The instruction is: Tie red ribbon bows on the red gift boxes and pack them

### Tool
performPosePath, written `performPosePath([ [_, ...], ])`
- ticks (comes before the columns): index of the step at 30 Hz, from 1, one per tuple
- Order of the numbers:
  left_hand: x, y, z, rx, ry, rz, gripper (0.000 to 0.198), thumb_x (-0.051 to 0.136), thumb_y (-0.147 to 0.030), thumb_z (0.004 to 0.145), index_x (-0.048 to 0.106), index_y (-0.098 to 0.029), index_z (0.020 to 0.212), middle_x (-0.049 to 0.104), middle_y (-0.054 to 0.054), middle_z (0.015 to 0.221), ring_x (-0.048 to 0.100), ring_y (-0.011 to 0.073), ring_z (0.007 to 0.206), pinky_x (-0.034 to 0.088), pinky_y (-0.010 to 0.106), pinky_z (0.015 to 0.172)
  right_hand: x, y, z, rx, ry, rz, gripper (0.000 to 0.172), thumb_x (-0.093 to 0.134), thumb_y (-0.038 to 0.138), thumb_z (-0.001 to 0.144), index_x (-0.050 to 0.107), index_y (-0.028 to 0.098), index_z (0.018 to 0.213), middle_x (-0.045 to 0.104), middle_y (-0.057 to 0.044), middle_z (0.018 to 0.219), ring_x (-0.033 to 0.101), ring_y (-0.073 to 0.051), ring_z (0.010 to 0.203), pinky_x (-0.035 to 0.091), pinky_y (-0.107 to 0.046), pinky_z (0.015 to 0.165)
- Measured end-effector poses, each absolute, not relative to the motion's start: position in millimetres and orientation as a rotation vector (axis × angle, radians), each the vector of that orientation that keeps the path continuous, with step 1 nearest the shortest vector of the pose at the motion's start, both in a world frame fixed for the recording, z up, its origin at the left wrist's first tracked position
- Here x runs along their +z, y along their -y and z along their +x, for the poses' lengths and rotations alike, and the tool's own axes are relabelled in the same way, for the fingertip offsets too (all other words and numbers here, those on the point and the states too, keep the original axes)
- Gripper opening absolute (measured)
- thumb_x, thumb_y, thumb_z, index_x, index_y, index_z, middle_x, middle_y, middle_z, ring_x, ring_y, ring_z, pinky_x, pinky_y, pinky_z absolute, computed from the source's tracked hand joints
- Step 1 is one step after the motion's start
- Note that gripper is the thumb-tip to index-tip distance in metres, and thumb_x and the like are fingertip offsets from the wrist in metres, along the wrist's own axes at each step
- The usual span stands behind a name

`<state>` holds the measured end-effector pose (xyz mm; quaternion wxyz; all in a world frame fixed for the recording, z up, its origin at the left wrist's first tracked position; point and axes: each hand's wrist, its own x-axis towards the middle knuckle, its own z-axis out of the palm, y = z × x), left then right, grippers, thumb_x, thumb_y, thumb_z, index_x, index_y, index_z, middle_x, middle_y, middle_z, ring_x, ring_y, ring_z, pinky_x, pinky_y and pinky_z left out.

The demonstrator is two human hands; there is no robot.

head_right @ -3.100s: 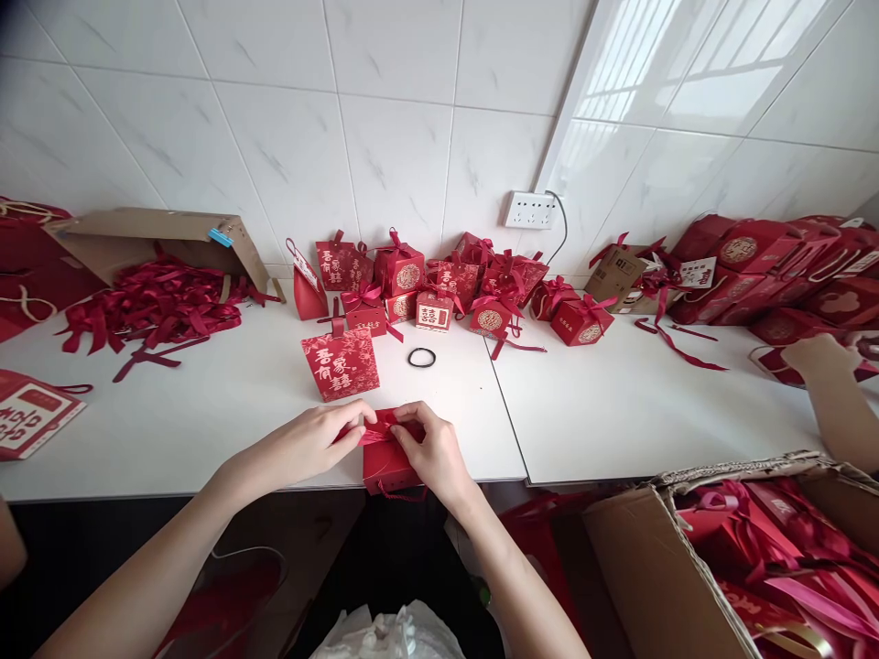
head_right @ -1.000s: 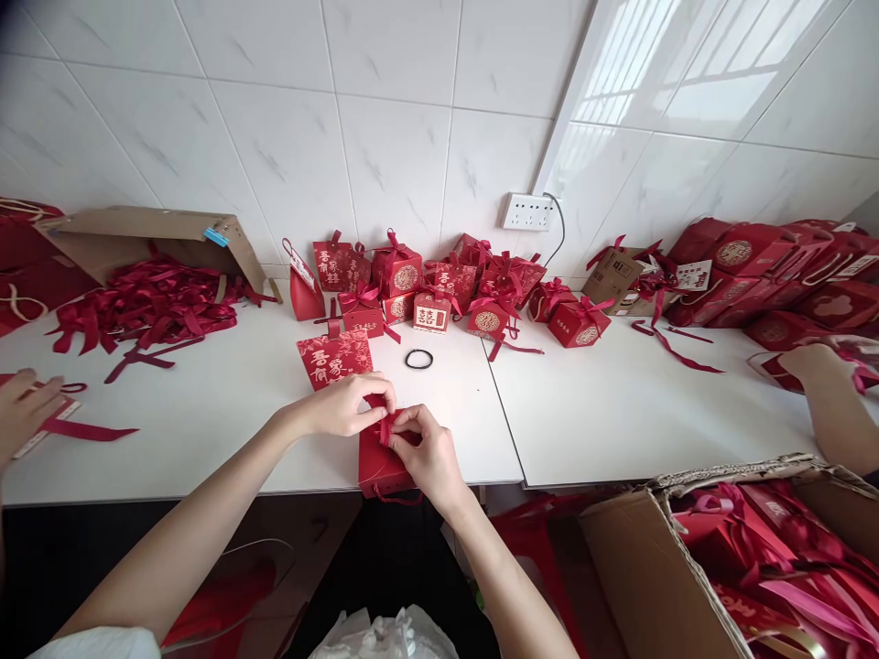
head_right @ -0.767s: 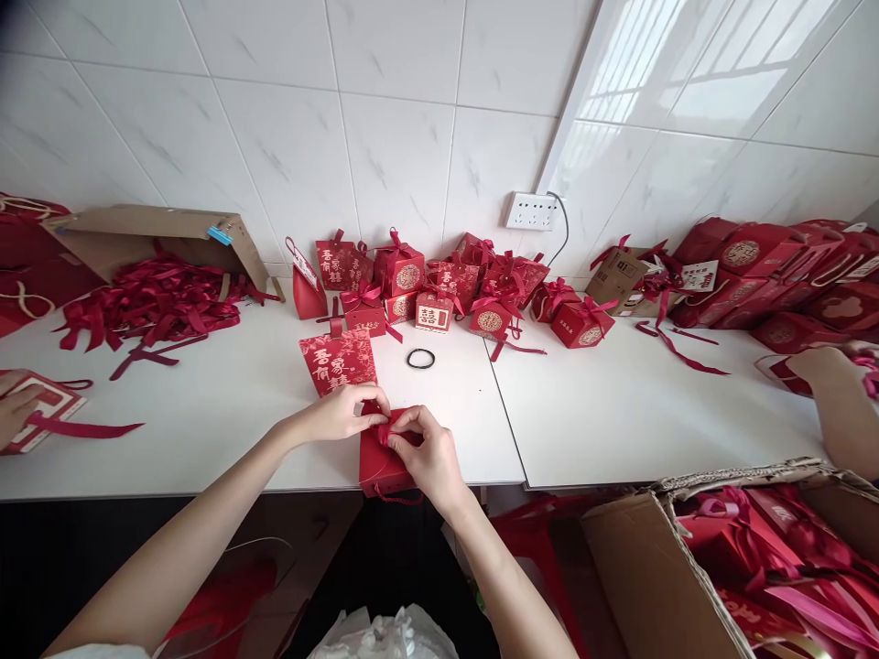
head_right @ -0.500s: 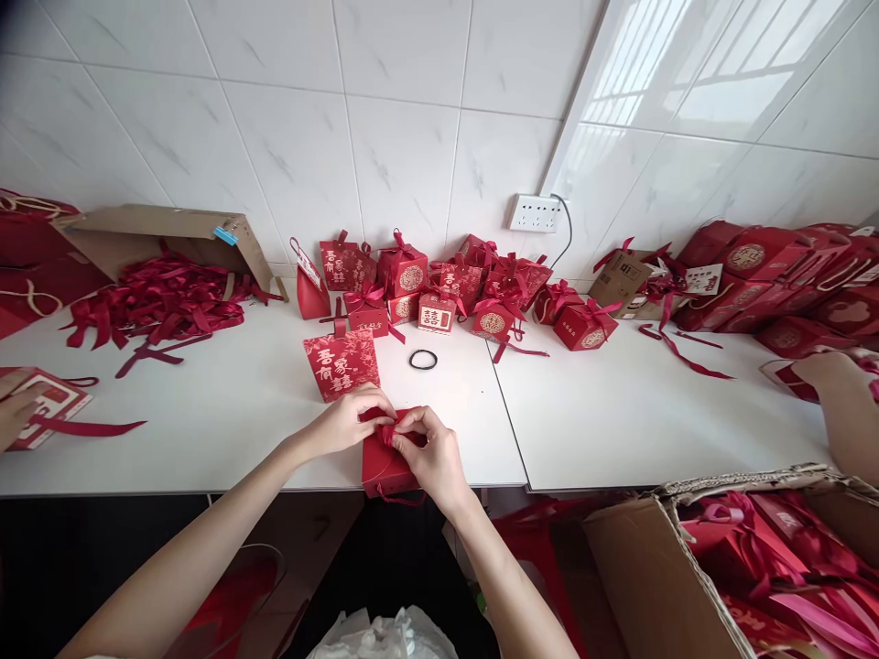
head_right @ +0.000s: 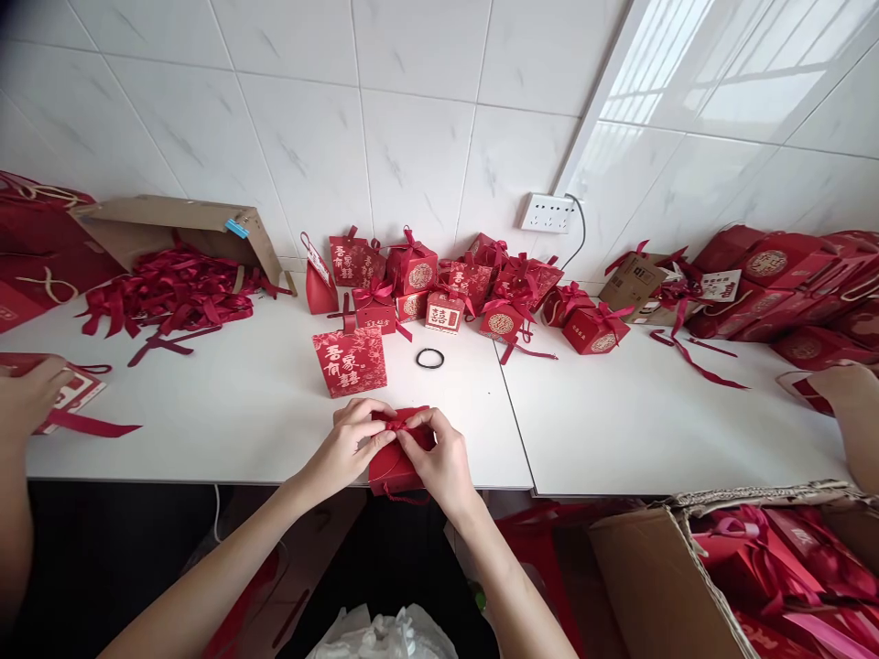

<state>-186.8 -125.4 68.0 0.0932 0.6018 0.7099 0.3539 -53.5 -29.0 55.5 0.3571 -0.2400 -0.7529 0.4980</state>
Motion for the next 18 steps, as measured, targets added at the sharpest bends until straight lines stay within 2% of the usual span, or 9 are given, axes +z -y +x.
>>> performPosePath([
  [4, 65.1, 126.1, -185.7, 1.166, -2.055, 1.693, 0.026, 0.046, -0.029, 0.09, 0.066, -0.018, 0.077, 0.061, 0.006, 0.103, 0.054, 0.0206, 0.101, 0.04, 0.04, 0.093, 60.4, 27.9, -50.0, 1.257, 2.02, -0.591, 0.01, 0.055, 0.03, 0.083, 0.055, 0.021, 0.08, 0.062, -0.002, 0.075, 0.056, -0.014, 0.063, 0.047, -0.027, 0.06],
  [8, 65.2, 125.9, -185.4, 1.296, -1.854, 1.552, 0.029, 0.045, -0.032, 0.09, 0.065, -0.017, 0.076, 0.059, 0.008, 0.109, 0.053, 0.02, 0.106, 0.046, 0.036, 0.092, 60.4, 27.0, -48.0, 1.133, 2.095, -0.606, 0.008, 0.052, 0.028, 0.085, 0.056, 0.021, 0.082, 0.064, -0.004, 0.082, 0.059, -0.017, 0.071, 0.049, -0.03, 0.066],
  [14, 63.5, 123.2, -181.3, 1.394, -1.703, 1.348, 0.028, 0.041, -0.031, 0.091, 0.065, -0.017, 0.092, 0.056, 0.008, 0.116, 0.051, 0.0191, 0.113, 0.045, 0.034, 0.096, 58.5, 24.3, -50.0, 1.073, 2.088, -0.603, 0.007, 0.052, 0.026, 0.086, 0.056, 0.022, 0.082, 0.064, -0.004, 0.083, 0.061, -0.018, 0.076, 0.05, -0.031, 0.07],
  [18, 64.3, 120.4, -177.4, 1.374, -1.838, 1.389, 0.02, 0.053, -0.032, 0.084, 0.066, -0.019, 0.091, 0.058, 0.007, 0.113, 0.05, 0.0214, 0.112, 0.041, 0.04, 0.099, 60.3, 23.5, -51.1, 1.041, 2.094, -0.622, 0.005, 0.054, 0.025, 0.084, 0.056, 0.022, 0.08, 0.063, -0.003, 0.081, 0.06, -0.017, 0.074, 0.049, -0.031, 0.07],
])
